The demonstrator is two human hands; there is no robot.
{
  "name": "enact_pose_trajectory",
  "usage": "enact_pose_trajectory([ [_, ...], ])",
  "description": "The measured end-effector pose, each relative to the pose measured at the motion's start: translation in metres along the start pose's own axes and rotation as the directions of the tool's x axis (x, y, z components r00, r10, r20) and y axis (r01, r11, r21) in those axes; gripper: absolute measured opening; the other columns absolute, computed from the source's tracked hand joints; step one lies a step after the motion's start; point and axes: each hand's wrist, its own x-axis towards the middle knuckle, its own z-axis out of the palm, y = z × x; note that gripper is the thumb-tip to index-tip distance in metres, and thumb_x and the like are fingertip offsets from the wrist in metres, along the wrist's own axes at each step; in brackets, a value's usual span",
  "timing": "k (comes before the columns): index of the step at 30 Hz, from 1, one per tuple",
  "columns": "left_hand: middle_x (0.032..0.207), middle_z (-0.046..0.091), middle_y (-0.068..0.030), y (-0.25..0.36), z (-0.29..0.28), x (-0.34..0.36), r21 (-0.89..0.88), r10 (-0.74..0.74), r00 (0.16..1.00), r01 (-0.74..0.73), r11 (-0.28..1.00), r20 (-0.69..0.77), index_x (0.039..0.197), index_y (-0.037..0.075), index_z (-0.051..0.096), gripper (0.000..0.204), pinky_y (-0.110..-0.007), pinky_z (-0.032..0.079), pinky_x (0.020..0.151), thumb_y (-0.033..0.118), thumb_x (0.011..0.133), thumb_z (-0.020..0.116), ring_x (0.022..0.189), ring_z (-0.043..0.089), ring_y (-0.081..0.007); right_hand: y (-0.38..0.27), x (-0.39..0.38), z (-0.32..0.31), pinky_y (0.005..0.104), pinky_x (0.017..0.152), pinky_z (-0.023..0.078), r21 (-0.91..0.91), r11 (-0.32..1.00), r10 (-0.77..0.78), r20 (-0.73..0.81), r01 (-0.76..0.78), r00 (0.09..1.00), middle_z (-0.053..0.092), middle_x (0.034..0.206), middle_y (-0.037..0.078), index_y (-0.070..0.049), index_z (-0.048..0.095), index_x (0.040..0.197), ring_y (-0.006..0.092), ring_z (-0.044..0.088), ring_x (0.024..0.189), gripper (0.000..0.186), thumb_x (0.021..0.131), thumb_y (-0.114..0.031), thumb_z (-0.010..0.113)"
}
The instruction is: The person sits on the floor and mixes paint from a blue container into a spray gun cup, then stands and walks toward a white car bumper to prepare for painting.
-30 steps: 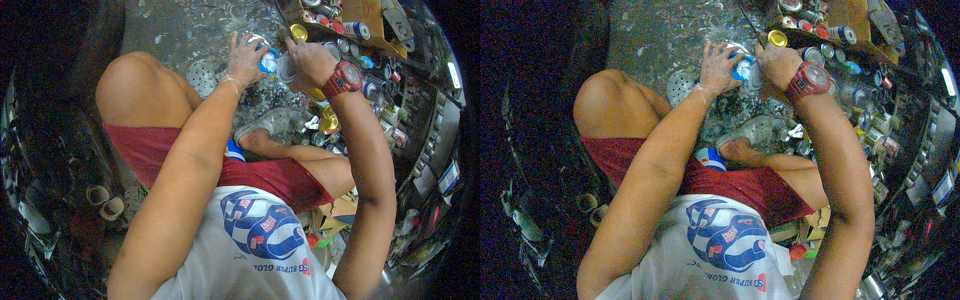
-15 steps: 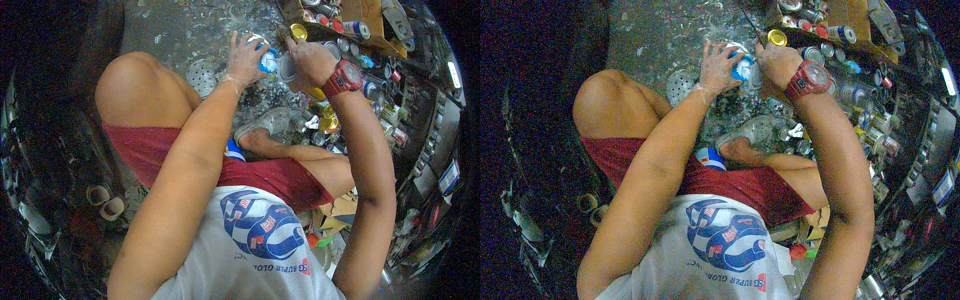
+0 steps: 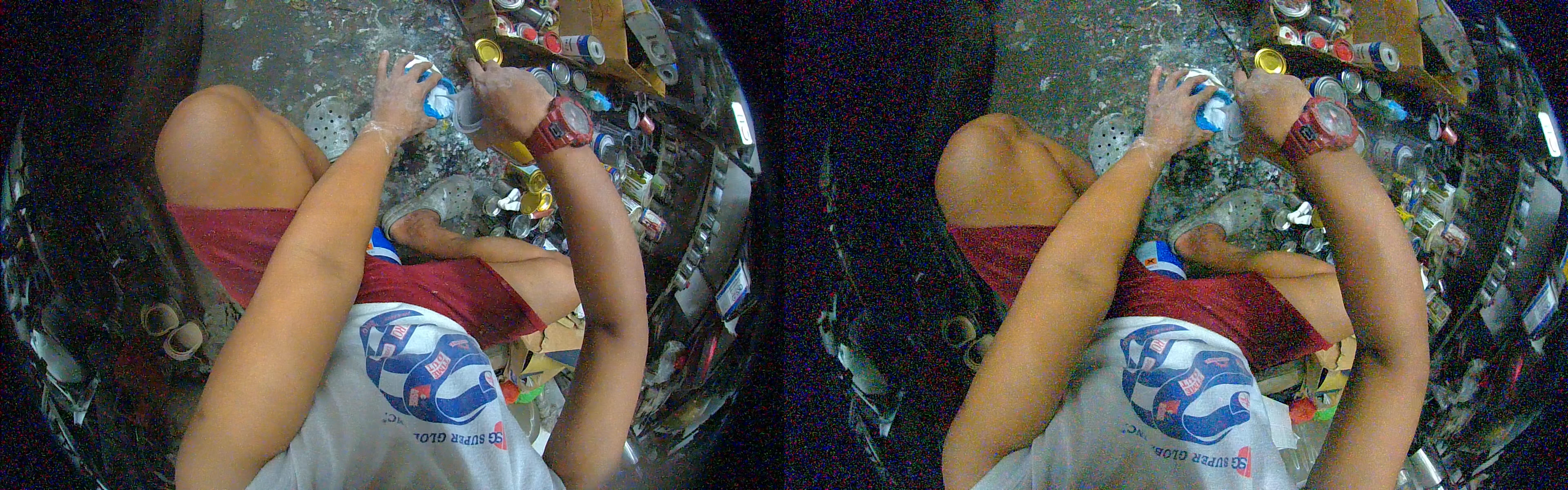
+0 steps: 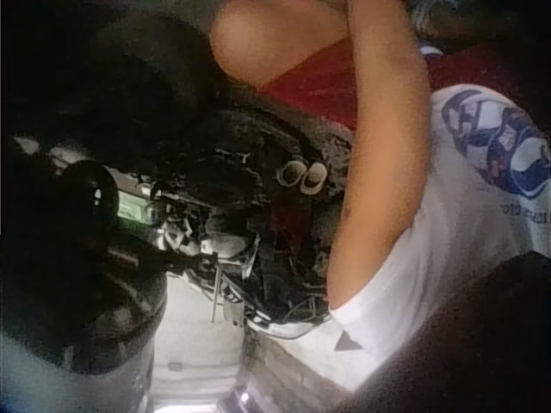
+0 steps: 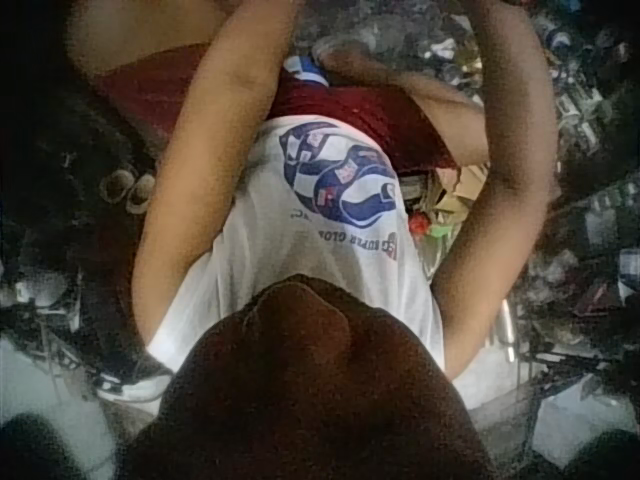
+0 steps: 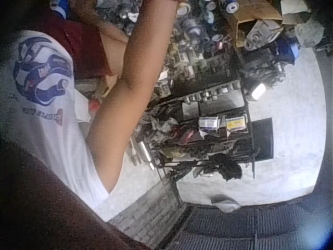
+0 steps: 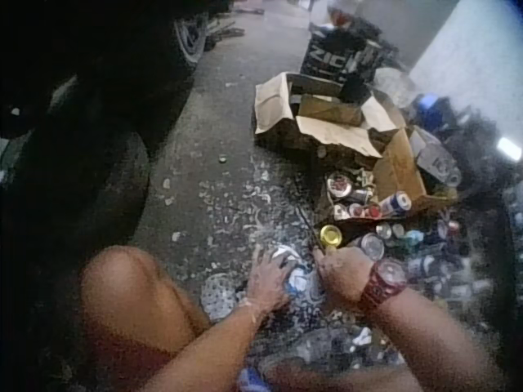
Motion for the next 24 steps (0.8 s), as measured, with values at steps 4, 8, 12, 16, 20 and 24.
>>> enact_pose_trajectory([
  [4, 0.150, 0.057, 0.0029, 0.001, 0.001, 0.001, -0.005, 0.003, 1.000, -0.003, 1.000, 0.001, 0.138, 0.035, 0.067, 0.079, -0.064, 0.014, 0.128, 0.052, 0.064, 0.089, 0.146, 0.044, -0.0312, 0.000, 0.000, -0.001, 0.0437, 0.072, 0.064, 0.030, 1.000, -0.003, 0.011, 0.002, 1.000, 0.071, 0.100, 0.021, 0.005, 0.053, 0.135, 0.0370, 0.076, 0.087, 0.097, 0.053, -0.025, 0.094],
  [8, 0.150, 0.057, 0.0030, 0.001, -0.001, 0.000, 0.002, -0.004, 1.000, 0.004, 1.000, 0.005, 0.138, 0.036, 0.067, 0.080, -0.065, 0.015, 0.127, 0.051, 0.063, 0.089, 0.146, 0.045, -0.0311, 0.000, 0.003, 0.001, 0.0446, 0.072, 0.064, 0.001, 1.000, 0.006, 0.001, -0.006, 1.000, 0.072, 0.101, 0.021, 0.005, 0.055, 0.133, 0.0373, 0.076, 0.089, 0.097, 0.052, -0.028, 0.097],
  [12, 0.150, 0.058, 0.0026, 0.001, -0.002, 0.000, 0.003, 0.006, 1.000, -0.006, 1.000, 0.000, 0.138, 0.036, 0.067, 0.080, -0.065, 0.015, 0.127, 0.051, 0.063, 0.089, 0.146, 0.045, -0.0311, -0.001, 0.001, -0.006, 0.0467, 0.073, 0.065, 0.021, 1.000, 0.016, 0.024, -0.016, 1.000, 0.073, 0.104, 0.021, 0.004, 0.058, 0.131, 0.0373, 0.076, 0.093, 0.094, 0.055, -0.031, 0.101],
  [16, 0.149, 0.058, 0.0024, 0.000, -0.001, -0.001, 0.002, 0.010, 1.000, -0.010, 1.000, -0.011, 0.138, 0.035, 0.067, 0.079, -0.065, 0.016, 0.127, 0.052, 0.064, 0.089, 0.146, 0.045, -0.0308, -0.006, -0.003, -0.017, 0.0475, 0.078, 0.064, 0.036, 0.998, 0.043, 0.070, -0.045, 0.997, 0.073, 0.108, 0.021, 0.003, 0.058, 0.131, 0.0380, 0.076, 0.096, 0.093, 0.055, -0.031, 0.101],
  [20, 0.149, 0.058, 0.0026, -0.001, 0.001, 0.000, 0.009, 0.008, 1.000, -0.008, 1.000, -0.016, 0.137, 0.035, 0.068, 0.078, -0.065, 0.016, 0.127, 0.053, 0.064, 0.089, 0.145, 0.045, -0.0305, -0.008, -0.004, -0.022, 0.0475, 0.081, 0.064, 0.028, 0.998, 0.052, 0.086, -0.055, 0.995, 0.073, 0.109, 0.022, 0.003, 0.059, 0.130, 0.0384, 0.076, 0.098, 0.093, 0.055, -0.031, 0.101],
  [24, 0.149, 0.058, 0.0025, -0.001, 0.003, 0.000, 0.009, 0.008, 1.000, -0.008, 1.000, -0.016, 0.137, 0.034, 0.068, 0.078, -0.065, 0.016, 0.127, 0.053, 0.064, 0.089, 0.146, 0.045, -0.0305, -0.007, -0.003, -0.019, 0.0452, 0.078, 0.063, 0.017, 0.998, 0.051, 0.092, -0.053, 0.994, 0.073, 0.105, 0.022, 0.005, 0.052, 0.138, 0.0378, 0.075, 0.093, 0.106, 0.051, -0.030, 0.099],
])
